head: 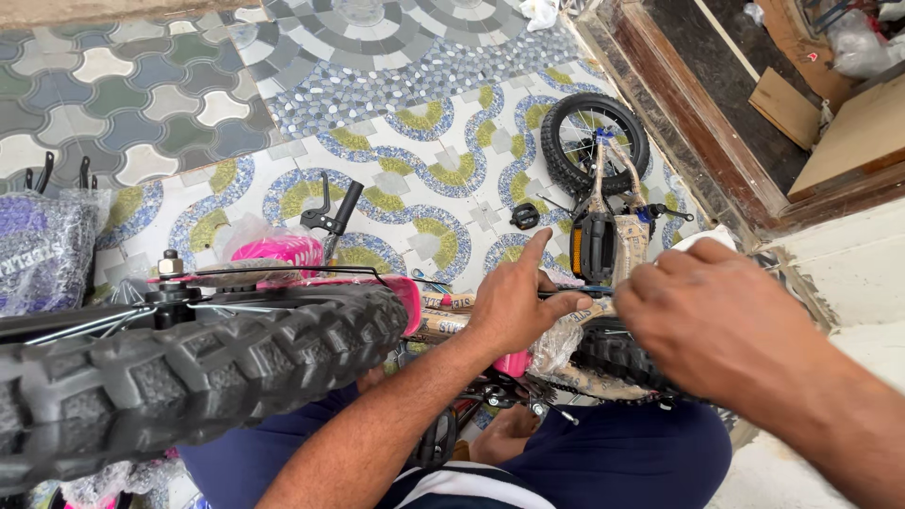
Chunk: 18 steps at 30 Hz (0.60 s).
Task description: The person assembles a small bicycle on the floor by attaching pedals, tightening a cable with a wrench, and using a screwdriver on various components.
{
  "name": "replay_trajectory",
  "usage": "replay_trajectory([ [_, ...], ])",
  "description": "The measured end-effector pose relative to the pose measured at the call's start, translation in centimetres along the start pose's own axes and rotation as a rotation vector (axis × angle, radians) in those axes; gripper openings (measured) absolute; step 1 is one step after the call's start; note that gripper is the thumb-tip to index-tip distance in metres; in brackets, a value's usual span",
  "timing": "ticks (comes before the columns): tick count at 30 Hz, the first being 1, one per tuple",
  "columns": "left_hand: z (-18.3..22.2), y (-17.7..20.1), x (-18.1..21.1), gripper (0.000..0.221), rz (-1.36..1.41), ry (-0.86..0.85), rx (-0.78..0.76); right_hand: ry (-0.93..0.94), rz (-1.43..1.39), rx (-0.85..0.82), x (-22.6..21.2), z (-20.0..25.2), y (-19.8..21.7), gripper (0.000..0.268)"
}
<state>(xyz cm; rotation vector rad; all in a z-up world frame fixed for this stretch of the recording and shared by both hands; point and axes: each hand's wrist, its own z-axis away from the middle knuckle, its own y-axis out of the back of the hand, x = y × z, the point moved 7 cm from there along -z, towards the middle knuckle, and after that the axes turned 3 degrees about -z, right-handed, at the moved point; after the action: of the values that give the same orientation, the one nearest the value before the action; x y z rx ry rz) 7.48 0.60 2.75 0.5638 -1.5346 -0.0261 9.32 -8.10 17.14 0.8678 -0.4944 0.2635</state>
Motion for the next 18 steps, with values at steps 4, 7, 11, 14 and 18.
replay_trajectory([
  [4,0.1,-0.2,-0.3,0.105,0.018,-0.033,0.007,0.039,0.040,-0.167,-0.8,0.1,-0.6,0.025],
  [7,0.1,-0.4,-0.9,0.103,0.063,-0.072,0.002,-0.105,-0.055,0.111,1.1,1.6,0.0,0.040],
  [11,0.0,-0.6,-1.3,0.102,0.098,-0.111,0.001,-0.253,-0.180,0.014,3.3,2.0,-4.1,0.034],
  [14,-0.2,-0.3,-1.7,0.098,0.142,-0.099,-0.010,-0.268,-0.318,0.066,4.4,1.5,-6.7,0.034],
  [18,-0.1,-0.1,-2.0,0.093,0.169,-0.114,0.016,-0.173,-0.612,0.339,5.5,1.2,-8.0,0.031],
])
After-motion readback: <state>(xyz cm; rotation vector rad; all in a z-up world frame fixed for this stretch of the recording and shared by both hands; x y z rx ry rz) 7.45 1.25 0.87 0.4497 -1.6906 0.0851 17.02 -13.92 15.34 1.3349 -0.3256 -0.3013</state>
